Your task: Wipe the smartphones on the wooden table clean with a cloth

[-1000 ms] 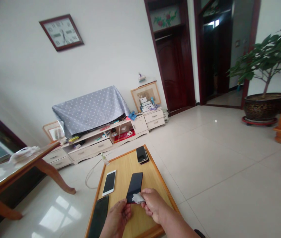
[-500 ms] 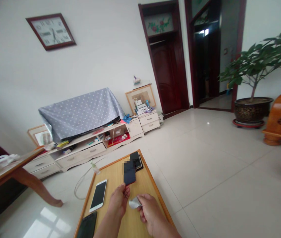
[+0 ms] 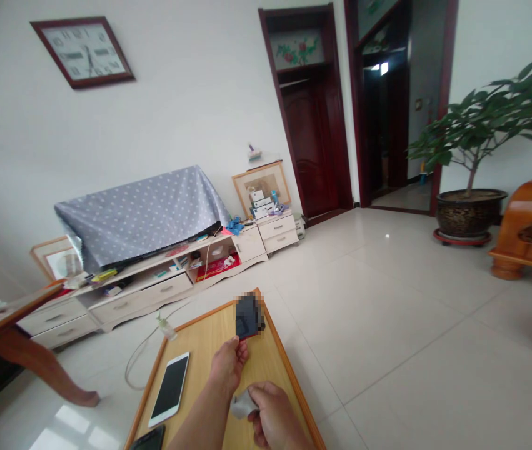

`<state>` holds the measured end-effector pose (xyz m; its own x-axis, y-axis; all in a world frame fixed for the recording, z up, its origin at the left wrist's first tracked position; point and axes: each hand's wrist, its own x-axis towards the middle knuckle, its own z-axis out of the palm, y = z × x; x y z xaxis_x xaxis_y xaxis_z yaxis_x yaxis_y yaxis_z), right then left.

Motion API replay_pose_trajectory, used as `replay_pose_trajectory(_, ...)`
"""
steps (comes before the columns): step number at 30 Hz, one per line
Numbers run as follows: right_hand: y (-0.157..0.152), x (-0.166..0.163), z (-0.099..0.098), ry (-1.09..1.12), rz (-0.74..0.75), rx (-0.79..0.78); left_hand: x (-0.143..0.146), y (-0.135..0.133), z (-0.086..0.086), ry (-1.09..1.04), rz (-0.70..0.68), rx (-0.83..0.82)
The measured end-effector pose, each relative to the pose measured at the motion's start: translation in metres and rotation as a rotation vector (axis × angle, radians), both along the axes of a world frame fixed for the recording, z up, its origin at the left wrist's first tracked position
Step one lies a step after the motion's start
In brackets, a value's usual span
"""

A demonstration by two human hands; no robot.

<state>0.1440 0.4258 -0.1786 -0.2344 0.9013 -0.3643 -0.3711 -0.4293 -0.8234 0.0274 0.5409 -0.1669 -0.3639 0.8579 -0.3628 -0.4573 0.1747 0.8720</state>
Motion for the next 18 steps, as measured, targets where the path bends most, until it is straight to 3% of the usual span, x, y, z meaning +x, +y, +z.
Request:
replay_pose_trajectory(9,0.004,0.0,0.015,-0.003,0.039,-0.059,0.002,0.017,-0.005,0.034,-0.021,-0.028)
replay_pose_trajectory(18,0.006,-0.003,0.012,0.022,0.036,-0.063,-0.002,0.023,-0.01,0.104,-0.031,0.031)
